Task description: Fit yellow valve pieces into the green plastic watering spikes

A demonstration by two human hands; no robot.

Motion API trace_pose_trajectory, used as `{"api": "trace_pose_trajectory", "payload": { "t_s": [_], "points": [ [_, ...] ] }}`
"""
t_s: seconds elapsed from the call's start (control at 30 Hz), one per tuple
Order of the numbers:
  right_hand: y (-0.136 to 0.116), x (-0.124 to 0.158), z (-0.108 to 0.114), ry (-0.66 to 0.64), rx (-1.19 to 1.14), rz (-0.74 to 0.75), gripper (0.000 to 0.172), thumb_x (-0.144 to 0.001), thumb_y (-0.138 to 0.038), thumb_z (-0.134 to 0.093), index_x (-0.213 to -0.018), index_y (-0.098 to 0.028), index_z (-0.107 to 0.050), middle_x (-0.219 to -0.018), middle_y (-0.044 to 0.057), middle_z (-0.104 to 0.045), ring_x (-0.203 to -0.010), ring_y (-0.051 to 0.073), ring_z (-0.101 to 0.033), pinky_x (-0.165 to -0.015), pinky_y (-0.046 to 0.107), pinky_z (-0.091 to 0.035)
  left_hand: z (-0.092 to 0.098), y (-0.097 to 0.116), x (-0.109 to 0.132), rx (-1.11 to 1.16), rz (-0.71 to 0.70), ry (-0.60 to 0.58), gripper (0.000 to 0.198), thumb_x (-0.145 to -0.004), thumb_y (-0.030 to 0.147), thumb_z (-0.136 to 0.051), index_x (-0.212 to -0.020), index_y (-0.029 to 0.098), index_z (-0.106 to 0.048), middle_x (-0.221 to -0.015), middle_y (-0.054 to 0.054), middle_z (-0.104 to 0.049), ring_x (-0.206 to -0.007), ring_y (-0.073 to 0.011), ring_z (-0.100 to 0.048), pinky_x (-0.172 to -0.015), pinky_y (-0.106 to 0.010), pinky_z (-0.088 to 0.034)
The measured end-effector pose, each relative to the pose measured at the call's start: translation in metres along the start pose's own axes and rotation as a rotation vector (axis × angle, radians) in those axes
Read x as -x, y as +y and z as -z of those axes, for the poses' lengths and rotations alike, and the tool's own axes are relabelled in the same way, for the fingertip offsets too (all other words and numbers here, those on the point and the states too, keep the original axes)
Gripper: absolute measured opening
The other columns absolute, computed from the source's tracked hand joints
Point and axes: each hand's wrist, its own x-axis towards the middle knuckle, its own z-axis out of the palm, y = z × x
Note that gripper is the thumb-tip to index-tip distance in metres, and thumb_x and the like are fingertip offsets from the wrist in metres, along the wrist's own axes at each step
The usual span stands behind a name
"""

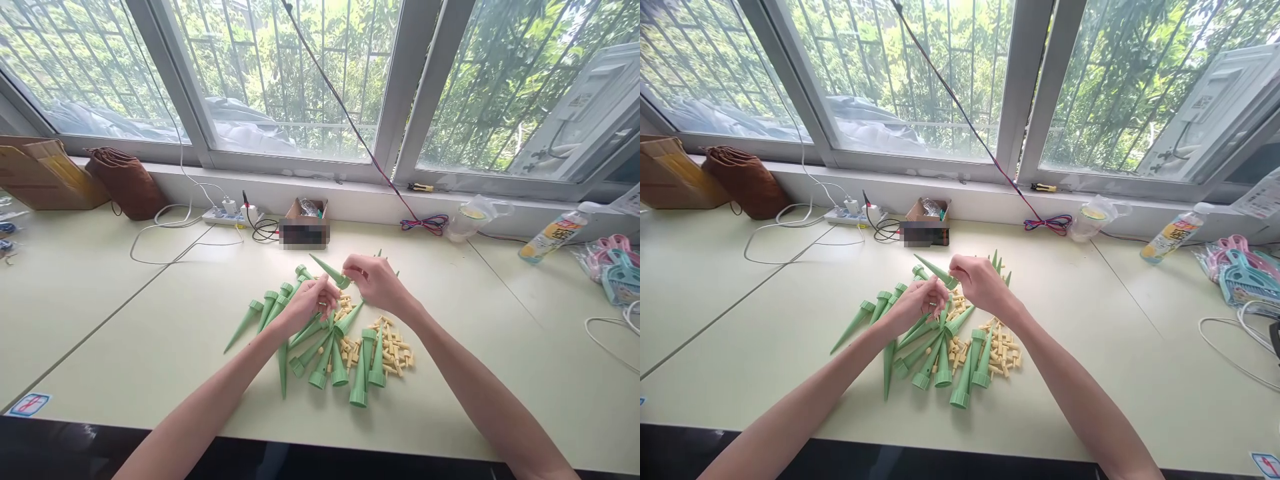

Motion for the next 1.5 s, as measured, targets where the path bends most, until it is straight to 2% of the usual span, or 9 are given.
{"api": "trace_pose_trajectory", "payload": {
  "t_s": [0.1, 0.17, 0.3, 0.57, 0.87, 0.97, 1.1, 1.23, 1.5],
  "points": [
    [-0.001, 0.001, -0.003, -0.025, -0.016, 0.014, 0.017, -0.09, -0.013, -0.047, -0.076, -0.019, -0.055, -0.065, -0.002, -0.053, -0.058, 0.011, -0.043, -0.061, 0.023, -0.034, 0.005, -0.004, -0.001, 0.142, 0.146, -0.125, 0.066, -0.09, 0.065, -0.04, -0.065, 0.01, -0.066, -0.053, -0.007, -0.058, -0.039, -0.0098, -0.047, -0.033, -0.02, -0.029],
    [-0.001, 0.001, -0.005, -0.039, -0.026, 0.026, 0.018, -0.091, -0.013, -0.046, -0.076, -0.019, -0.055, -0.066, -0.002, -0.054, -0.059, 0.012, -0.044, -0.06, 0.023, -0.034, 0.007, -0.006, -0.001, 0.225, 0.224, -0.21, 0.07, -0.09, 0.067, -0.037, -0.066, 0.008, -0.068, -0.053, -0.008, -0.058, -0.037, -0.0094, -0.046, -0.032, -0.02, -0.026],
    [-0.002, 0.002, -0.009, -0.036, -0.029, 0.034, 0.02, -0.092, -0.013, -0.044, -0.077, -0.019, -0.055, -0.068, -0.001, -0.055, -0.062, 0.012, -0.046, -0.062, 0.023, -0.035, 0.005, -0.009, -0.001, 0.347, 0.251, -0.241, 0.07, -0.089, 0.067, -0.04, -0.073, 0.006, -0.07, -0.058, -0.009, -0.06, -0.04, -0.0083, -0.047, -0.033, -0.019, -0.025],
    [0.0, 0.003, -0.009, -0.025, -0.027, 0.009, 0.018, -0.091, -0.012, -0.046, -0.076, -0.019, -0.053, -0.066, -0.002, -0.053, -0.059, 0.012, -0.043, -0.061, 0.023, -0.033, -0.003, -0.006, -0.001, 0.338, 0.127, -0.118, 0.051, -0.089, 0.056, -0.054, -0.084, 0.008, -0.069, -0.069, -0.007, -0.061, -0.049, -0.0086, -0.05, -0.038, -0.019, -0.037],
    [-0.003, 0.003, -0.012, -0.008, -0.093, -0.09, 0.015, -0.089, -0.015, -0.049, -0.075, -0.019, -0.053, -0.061, -0.003, -0.051, -0.055, 0.011, -0.042, -0.056, 0.023, -0.033, -0.009, -0.006, 0.002, -0.051, -0.239, 0.116, 0.035, -0.087, 0.047, -0.062, -0.089, 0.012, -0.066, -0.057, 0.001, -0.055, -0.046, -0.009, -0.048, -0.043, -0.021, -0.04],
    [-0.004, 0.004, -0.012, -0.006, -0.12, -0.127, 0.014, -0.088, -0.017, -0.05, -0.075, -0.019, -0.054, -0.061, -0.003, -0.053, -0.054, 0.011, -0.043, -0.055, 0.023, -0.034, -0.011, -0.004, 0.003, -0.158, -0.317, 0.194, 0.029, -0.084, 0.043, -0.067, -0.093, 0.015, -0.067, -0.055, 0.003, -0.053, -0.044, -0.0094, -0.048, -0.042, -0.022, -0.04],
    [-0.003, 0.004, -0.013, -0.013, -0.161, -0.174, 0.014, -0.089, -0.019, -0.05, -0.076, -0.019, -0.055, -0.062, -0.001, -0.058, -0.055, 0.012, -0.048, -0.054, 0.024, -0.036, -0.012, -0.004, 0.004, -0.222, -0.388, 0.274, 0.021, -0.079, 0.036, -0.072, -0.087, 0.017, -0.067, -0.062, 0.002, -0.056, -0.046, -0.0092, -0.048, -0.042, -0.022, -0.04],
    [-0.003, 0.003, -0.013, -0.009, -0.176, -0.204, 0.014, -0.088, -0.021, -0.052, -0.075, -0.019, -0.056, -0.062, 0.0, -0.061, -0.055, 0.012, -0.052, -0.055, 0.024, -0.039, -0.013, -0.005, 0.003, -0.25, -0.406, 0.291, 0.021, -0.08, 0.036, -0.071, -0.088, 0.017, -0.067, -0.063, 0.002, -0.056, -0.047, -0.0093, -0.049, -0.042, -0.022, -0.042],
    [-0.002, 0.002, -0.014, 0.029, -0.212, -0.232, 0.015, -0.089, -0.026, -0.053, -0.078, -0.018, -0.06, -0.067, 0.003, -0.065, -0.06, 0.014, -0.058, -0.059, 0.027, -0.045, -0.015, 0.002, 0.003, -0.119, -0.346, 0.209, 0.031, -0.082, 0.041, -0.069, -0.1, 0.015, -0.067, -0.062, 0.0, -0.058, -0.049, -0.0113, -0.053, -0.042, -0.022, -0.046]
  ]
}}
